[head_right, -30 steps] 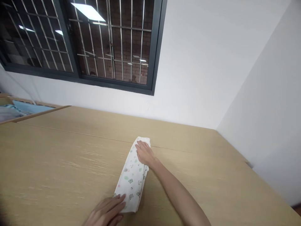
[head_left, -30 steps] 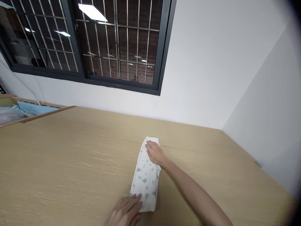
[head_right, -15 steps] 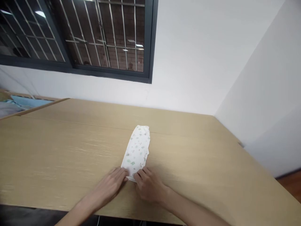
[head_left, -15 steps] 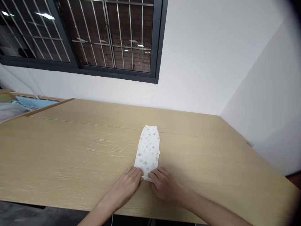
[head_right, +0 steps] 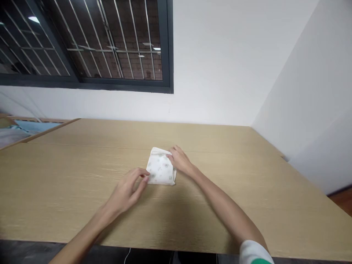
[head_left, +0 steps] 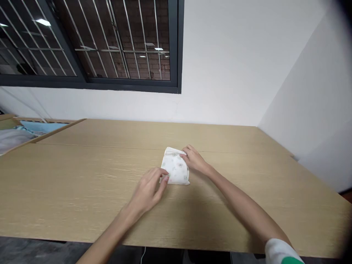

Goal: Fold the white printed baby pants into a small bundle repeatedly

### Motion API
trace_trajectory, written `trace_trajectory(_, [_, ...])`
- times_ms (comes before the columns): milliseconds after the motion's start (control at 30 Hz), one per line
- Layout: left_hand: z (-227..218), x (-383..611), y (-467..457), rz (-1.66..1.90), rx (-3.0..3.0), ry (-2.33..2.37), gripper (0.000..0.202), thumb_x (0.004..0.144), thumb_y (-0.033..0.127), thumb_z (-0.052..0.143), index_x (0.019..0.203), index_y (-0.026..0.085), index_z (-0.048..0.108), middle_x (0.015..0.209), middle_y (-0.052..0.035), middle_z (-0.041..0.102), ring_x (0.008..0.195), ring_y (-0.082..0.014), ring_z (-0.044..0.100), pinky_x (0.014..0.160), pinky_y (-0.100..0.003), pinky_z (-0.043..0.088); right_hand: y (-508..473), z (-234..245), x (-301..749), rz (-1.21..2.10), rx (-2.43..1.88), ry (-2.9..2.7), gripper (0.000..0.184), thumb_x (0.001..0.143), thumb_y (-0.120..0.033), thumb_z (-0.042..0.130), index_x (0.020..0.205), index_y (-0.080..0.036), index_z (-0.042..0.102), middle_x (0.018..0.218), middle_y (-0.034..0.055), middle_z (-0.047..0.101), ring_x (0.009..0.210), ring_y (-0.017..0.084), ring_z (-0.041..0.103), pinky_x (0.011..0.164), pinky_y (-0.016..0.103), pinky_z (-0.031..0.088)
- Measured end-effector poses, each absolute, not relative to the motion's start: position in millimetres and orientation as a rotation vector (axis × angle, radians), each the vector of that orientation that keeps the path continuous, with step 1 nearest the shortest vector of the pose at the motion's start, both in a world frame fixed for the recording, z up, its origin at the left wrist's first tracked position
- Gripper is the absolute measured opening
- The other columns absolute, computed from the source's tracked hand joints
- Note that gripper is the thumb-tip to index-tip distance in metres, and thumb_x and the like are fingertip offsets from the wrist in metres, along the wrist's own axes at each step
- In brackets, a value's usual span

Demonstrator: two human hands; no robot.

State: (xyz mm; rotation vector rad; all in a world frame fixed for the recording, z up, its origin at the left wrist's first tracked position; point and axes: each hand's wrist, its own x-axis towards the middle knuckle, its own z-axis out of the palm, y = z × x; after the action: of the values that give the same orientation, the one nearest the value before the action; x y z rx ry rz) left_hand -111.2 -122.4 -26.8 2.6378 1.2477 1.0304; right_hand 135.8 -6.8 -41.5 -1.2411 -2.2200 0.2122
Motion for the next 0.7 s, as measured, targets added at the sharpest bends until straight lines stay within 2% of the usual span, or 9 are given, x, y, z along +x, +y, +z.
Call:
trace_trajectory(67, [-40, -91, -113, 0.726, 2.719, 1.328, 0.025, 0.106, 0.032, 0.042, 0.117, 0.018, 0.058, 0.11, -0.0113, 0.07, 0.102, -0.0261, 0.067, 0.09, -0.042, 0.054, 26, -54, 136, 0.241, -1.349, -2.228, 0.015, 0.103, -0.023, 0.052, 0.106, -0.018, 0.066, 0.107, 0.0087, 0.063, 0.103, 0.022, 0.061, 0.09, 0.033, 0.048])
trace_trajectory(167, [-70, -63, -108, 0.318, 2.843, 1.478, 0.037, 0.103, 0.035, 0.045, 0.127, 0.011, 0.059, 0.128, -0.0218, 0.066, 0.119, -0.0358, 0.064, 0.097, -0.05, 0.053, 50, -71, 135, 0.269, -1.449, -2.278, 0.016, 0.1, -0.02, 0.058, 0.11, -0.017, 0.069, 0.108, 0.0103, 0.066, 0.106, 0.024, 0.062, 0.094, 0.034, 0.048])
trace_trajectory(267, [-93, -48, -109, 0.11, 2.92, 1.58, 0.051, 0.099, 0.038, 0.053, 0.137, 0.004, 0.056, 0.14, -0.031, 0.057, 0.128, -0.044, 0.058, 0.1, -0.056, 0.05, 45, -79, 128, 0.179, -1.439, -2.254, 0.031, 0.101, -0.023, 0.056, 0.131, -0.016, 0.063, 0.127, 0.0163, 0.063, 0.121, 0.029, 0.057, 0.106, 0.043, 0.043])
trace_trajectory(333, [-97, -45, -106, 0.077, 2.969, 1.571, 0.053, 0.099, 0.038, 0.052, 0.136, 0.0, 0.058, 0.136, -0.0343, 0.059, 0.125, -0.045, 0.06, 0.098, -0.057, 0.05, 29, -80, 119, 0.139, -1.293, -2.311, 0.042, 0.105, -0.03, 0.05, 0.145, -0.016, 0.053, 0.144, 0.0176, 0.056, 0.135, 0.03, 0.049, 0.115, 0.047, 0.036])
trace_trajectory(433, [-93, -48, -96, 0.04, 3.035, 1.416, 0.042, 0.102, 0.03, 0.044, 0.123, 0.005, 0.068, 0.115, -0.0285, 0.071, 0.108, -0.0389, 0.069, 0.091, -0.052, 0.054, 2, -80, 104, 0.338, -0.934, -2.536, 0.053, 0.109, -0.043, 0.04, 0.154, -0.016, 0.045, 0.159, 0.0149, 0.044, 0.149, 0.028, 0.036, 0.123, 0.045, 0.028])
trace_trajectory(533, [-89, -51, -86, -0.014, 3.081, 1.267, 0.034, 0.099, 0.018, 0.044, 0.113, 0.011, 0.074, 0.097, -0.0214, 0.075, 0.09, -0.033, 0.073, 0.081, -0.047, 0.056, -10, -86, 95, 0.604, -0.757, -2.685, 0.059, 0.111, -0.048, 0.027, 0.156, -0.013, 0.043, 0.163, 0.0131, 0.038, 0.153, 0.025, 0.03, 0.126, 0.041, 0.025])
trace_trajectory(600, [-90, -53, -82, -0.029, 3.103, 1.247, 0.032, 0.096, 0.015, 0.045, 0.107, 0.009, 0.075, 0.093, -0.0221, 0.074, 0.086, -0.0329, 0.073, 0.077, -0.045, 0.057, -5, -92, 97, 0.636, -0.806, -2.753, 0.061, 0.111, -0.048, 0.024, 0.158, -0.011, 0.039, 0.165, 0.013, 0.032, 0.155, 0.026, 0.024, 0.127, 0.043, 0.022])
trace_trajectory(700, [-93, -55, -81, 0.023, 3.079, 1.311, 0.034, 0.099, 0.02, 0.044, 0.105, 0.004, 0.073, 0.096, -0.0262, 0.072, 0.086, -0.0352, 0.073, 0.072, -0.046, 0.059, 14, -103, 106, 0.476, -0.912, -2.798, 0.061, 0.11, -0.05, 0.032, 0.161, -0.016, 0.034, 0.168, 0.0109, 0.024, 0.157, 0.027, 0.018, 0.128, 0.05, 0.017])
